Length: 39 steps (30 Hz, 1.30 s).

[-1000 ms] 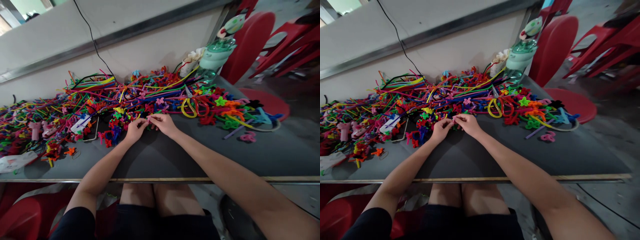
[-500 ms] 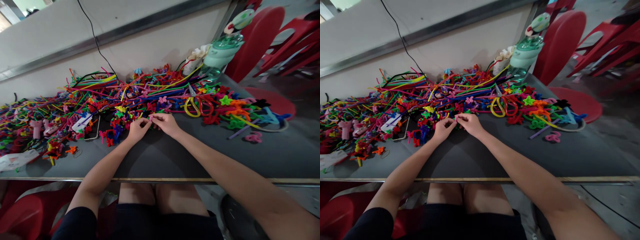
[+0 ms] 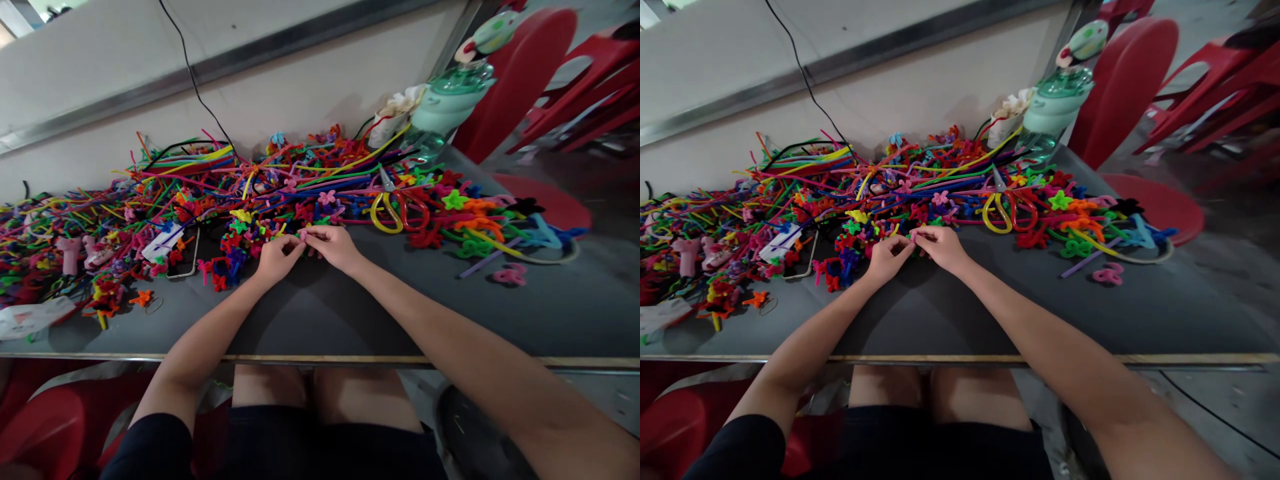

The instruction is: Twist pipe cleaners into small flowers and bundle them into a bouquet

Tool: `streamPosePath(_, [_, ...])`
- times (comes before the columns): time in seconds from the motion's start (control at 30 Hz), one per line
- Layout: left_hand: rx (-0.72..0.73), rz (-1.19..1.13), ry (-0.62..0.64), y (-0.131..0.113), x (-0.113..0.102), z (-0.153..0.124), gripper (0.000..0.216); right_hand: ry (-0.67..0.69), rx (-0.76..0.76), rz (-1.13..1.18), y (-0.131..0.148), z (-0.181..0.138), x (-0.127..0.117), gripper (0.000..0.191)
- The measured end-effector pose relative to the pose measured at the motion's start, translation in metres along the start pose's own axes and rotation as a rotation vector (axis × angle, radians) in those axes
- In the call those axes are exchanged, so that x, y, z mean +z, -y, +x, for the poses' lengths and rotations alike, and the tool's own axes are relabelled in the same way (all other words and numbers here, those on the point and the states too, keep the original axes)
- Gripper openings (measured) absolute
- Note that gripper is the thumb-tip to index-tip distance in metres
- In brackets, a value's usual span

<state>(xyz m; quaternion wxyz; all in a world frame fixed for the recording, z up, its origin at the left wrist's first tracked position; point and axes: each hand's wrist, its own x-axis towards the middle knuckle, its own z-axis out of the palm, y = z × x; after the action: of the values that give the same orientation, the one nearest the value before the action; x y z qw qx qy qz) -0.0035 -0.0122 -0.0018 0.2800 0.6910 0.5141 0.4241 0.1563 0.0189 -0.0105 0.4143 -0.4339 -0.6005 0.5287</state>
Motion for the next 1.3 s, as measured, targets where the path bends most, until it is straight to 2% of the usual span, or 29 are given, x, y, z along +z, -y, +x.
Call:
streamPosePath(1.07, [0.035,0.056,0.001,-0.0011,0.0002,-0.0014,0.014,-0.004,-0.019,-0.009,0.0004,0.0006,0.0001,0.031])
streamPosePath(1.2, [0.04,0.161,-0.051,-0.0045,0.0008,-0.0038,0.011,-0.04,-0.009,0.025,0.0021,-0.0004,0.001,0.035])
streamPosePath(1.3, [0.021,0.199,-0.121,-0.0066,0.0002,-0.0045,0.012,-0.073,-0.036,0.022,0.0042,-0.0023,0.0014,0.031])
